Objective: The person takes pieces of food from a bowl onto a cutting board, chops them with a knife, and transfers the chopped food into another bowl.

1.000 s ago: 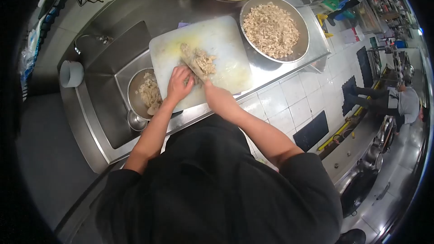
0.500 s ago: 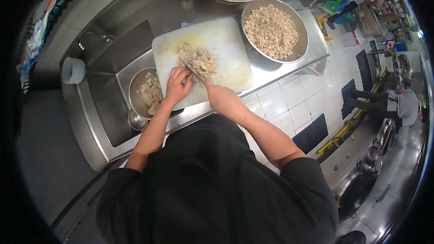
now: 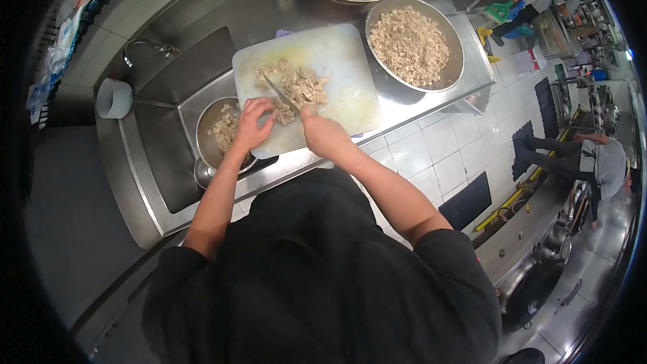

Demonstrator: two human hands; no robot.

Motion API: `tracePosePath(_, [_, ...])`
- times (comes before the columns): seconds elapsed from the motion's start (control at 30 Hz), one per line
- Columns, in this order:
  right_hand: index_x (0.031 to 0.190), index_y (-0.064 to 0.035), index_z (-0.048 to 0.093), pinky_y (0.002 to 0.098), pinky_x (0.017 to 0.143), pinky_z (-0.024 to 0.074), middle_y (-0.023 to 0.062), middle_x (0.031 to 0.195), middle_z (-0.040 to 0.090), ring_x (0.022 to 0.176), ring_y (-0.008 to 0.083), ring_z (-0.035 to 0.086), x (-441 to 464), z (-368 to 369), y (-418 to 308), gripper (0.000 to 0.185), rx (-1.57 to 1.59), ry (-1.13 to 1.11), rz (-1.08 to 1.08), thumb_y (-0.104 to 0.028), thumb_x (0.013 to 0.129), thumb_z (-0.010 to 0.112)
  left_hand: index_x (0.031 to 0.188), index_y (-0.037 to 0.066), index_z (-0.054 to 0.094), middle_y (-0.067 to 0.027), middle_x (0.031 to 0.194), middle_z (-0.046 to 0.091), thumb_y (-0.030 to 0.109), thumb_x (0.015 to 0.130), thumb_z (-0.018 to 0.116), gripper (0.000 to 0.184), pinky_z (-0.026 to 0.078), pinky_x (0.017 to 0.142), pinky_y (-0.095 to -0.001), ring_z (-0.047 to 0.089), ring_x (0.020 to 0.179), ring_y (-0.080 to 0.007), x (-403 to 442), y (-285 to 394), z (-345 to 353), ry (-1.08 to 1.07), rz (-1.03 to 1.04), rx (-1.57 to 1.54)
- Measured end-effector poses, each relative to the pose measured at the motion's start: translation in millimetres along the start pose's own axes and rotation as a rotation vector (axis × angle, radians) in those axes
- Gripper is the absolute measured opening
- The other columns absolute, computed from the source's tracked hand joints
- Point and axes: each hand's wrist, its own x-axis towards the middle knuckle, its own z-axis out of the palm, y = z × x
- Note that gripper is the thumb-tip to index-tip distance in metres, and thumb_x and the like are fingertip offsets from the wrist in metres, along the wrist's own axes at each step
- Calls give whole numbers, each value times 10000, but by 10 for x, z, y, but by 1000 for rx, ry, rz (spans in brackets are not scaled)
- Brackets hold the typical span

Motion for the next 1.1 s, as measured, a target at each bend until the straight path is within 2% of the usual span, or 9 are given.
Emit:
tracePosePath(0.07, [1162,38,457,585,800,549,339,944,706,917,494,712,-119,-53,-78,234,-11,-53,-2,-15,935,475,1085,16,720,-111,1155,694,72,872,713,220,536,950,-424,624,1125,-327,-20,-18,-84,-230,18,-21])
tracePosePath(0.27, [1126,47,461,593,791,548,330,941,709,882,498,713,-9,432,-11,206,0,19,-62,-15,932,487,1072,19,728,-113,1162,693,61,878,709,200,557,914,-410,633,1107,-326,-30,-73,-13,-363,42,23])
tracePosePath(0.47, [1129,49,463,594,807,545,344,948,702,900,504,707,482,394,-34,211,44,86,-142,-2,925,485,1051,19,724,-130,1086,701,40,862,740,191,555,888,-419,658,1046,-340,-78,-80,59,-227,54,-13])
tracePosePath(0.7, [1145,46,465,587,816,545,344,942,701,929,511,699,-85,333,-90,226,4,-72,-19,4,924,489,991,5,734,-123,1081,707,46,865,729,133,560,866,-421,650,1019,-338,-137,-96,77,-211,60,-2])
tracePosePath(0.77, [1144,48,467,594,812,541,348,940,700,921,517,698,160,698,11,222,92,132,-139,1,928,481,985,10,735,-121,1063,708,41,865,728,124,560,879,-410,651,1027,-336,-156,-120,91,-215,80,15])
tracePosePath(0.9, [1133,52,466,605,807,535,341,934,703,914,522,696,437,441,-112,211,123,97,-119,-2,929,481,967,12,732,-113,1055,708,45,868,731,104,563,885,-404,656,1038,-335,-83,-182,51,-206,103,17])
tracePosePath(1.0, [1153,10,475,616,784,533,331,912,707,886,510,703,275,187,9,215,90,126,-133,-21,940,471,1136,48,720,-139,1231,663,199,855,809,331,536,980,-446,606,1182,-364,-55,-228,-22,-312,59,-5])
tracePosePath(1.07, [1181,-44,485,602,767,541,291,905,722,884,481,717,199,-175,86,224,-121,112,-12,-63,958,465,1412,114,588,-170,1457,514,416,771,884,768,450,1113,-502,483,1353,-404,143,-92,-114,-235,33,296])
tracePosePath(1.1, [1189,-59,487,592,760,546,269,906,730,881,465,724,293,-238,274,229,-191,187,-42,-79,962,461,1572,164,402,-183,1577,364,549,681,901,1091,354,1199,-530,364,1451,-431,260,-94,-132,-313,-18,318])
